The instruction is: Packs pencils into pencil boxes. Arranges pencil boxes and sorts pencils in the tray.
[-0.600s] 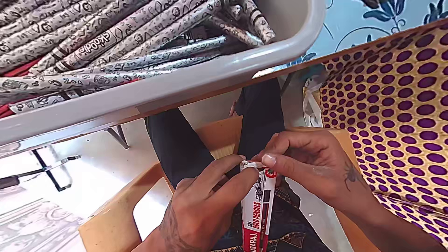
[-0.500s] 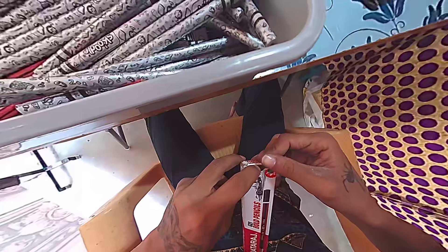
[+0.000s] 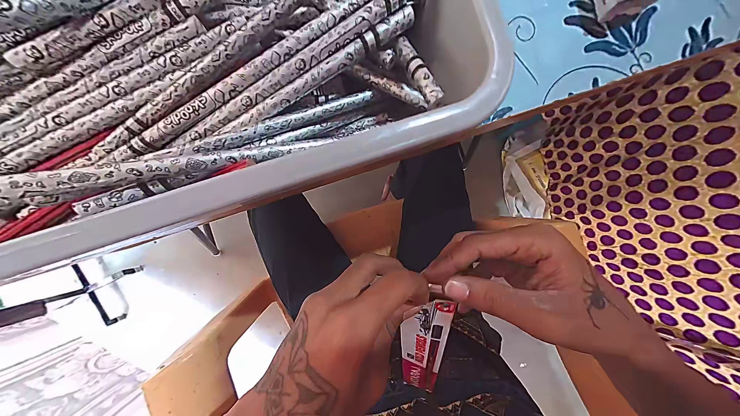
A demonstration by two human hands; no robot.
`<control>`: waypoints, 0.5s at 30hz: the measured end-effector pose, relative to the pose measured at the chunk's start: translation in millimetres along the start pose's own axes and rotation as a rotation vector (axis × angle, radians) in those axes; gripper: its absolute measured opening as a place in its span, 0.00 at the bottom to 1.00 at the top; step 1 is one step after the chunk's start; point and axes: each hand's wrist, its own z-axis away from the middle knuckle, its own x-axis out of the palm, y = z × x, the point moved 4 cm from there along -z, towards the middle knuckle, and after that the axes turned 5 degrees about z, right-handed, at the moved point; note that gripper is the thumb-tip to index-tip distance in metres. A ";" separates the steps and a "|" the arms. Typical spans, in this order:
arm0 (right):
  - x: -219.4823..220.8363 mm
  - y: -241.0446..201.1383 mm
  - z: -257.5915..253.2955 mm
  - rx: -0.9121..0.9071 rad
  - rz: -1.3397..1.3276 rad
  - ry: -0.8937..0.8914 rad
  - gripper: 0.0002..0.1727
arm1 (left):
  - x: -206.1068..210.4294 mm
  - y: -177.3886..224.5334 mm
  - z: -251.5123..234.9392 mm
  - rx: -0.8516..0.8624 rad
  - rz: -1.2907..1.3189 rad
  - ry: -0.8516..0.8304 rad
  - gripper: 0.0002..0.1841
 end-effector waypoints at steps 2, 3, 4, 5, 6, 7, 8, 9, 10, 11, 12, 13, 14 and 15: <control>0.1 1.9 -0.4 -0.020 0.039 -0.009 0.08 | 2.0 -2.9 -0.8 -0.025 0.017 0.003 0.08; 1.3 5.0 0.1 -0.008 0.038 -0.011 0.08 | 3.0 -5.4 -0.7 -0.046 0.021 0.007 0.08; 2.1 9.0 0.6 0.016 0.032 -0.008 0.08 | 3.7 -8.5 -1.0 -0.068 0.023 0.011 0.07; 2.3 12.8 1.3 0.045 0.024 -0.003 0.09 | 4.7 -11.3 -1.6 -0.084 0.027 0.019 0.07; 2.0 16.0 2.2 0.069 0.016 0.003 0.10 | 5.9 -13.2 -2.2 -0.093 0.026 0.030 0.07; 1.6 18.2 3.2 0.083 0.008 0.014 0.10 | 7.2 -14.1 -2.5 -0.091 0.024 0.043 0.07; 1.3 19.5 3.7 0.090 0.009 0.028 0.09 | 8.7 -14.5 -2.8 -0.082 0.016 0.054 0.07; 0.8 20.1 3.4 0.088 0.024 0.039 0.09 | 10.3 -14.6 -3.2 -0.072 0.003 0.067 0.07; -0.1 20.5 2.3 0.080 0.049 0.044 0.09 | 11.8 -14.8 -3.6 -0.060 -0.011 0.082 0.07; -2.0 21.1 0.2 0.067 0.086 0.035 0.09 | 13.7 -15.2 -4.0 -0.051 -0.024 0.097 0.08; -5.3 21.4 -2.6 0.055 0.137 0.008 0.10 | 15.4 -15.6 -4.4 -0.048 -0.035 0.103 0.08; -9.7 20.8 -5.8 0.040 0.198 -0.036 0.10 | 17.0 -15.8 -4.9 -0.048 -0.046 0.109 0.08; -14.1 18.8 -9.5 0.022 0.253 -0.073 0.11 | 18.6 -15.6 -5.2 -0.050 -0.055 0.116 0.08; -18.4 15.6 -13.3 0.005 0.304 -0.106 0.11 | 19.6 -15.2 -5.5 -0.051 -0.060 0.122 0.08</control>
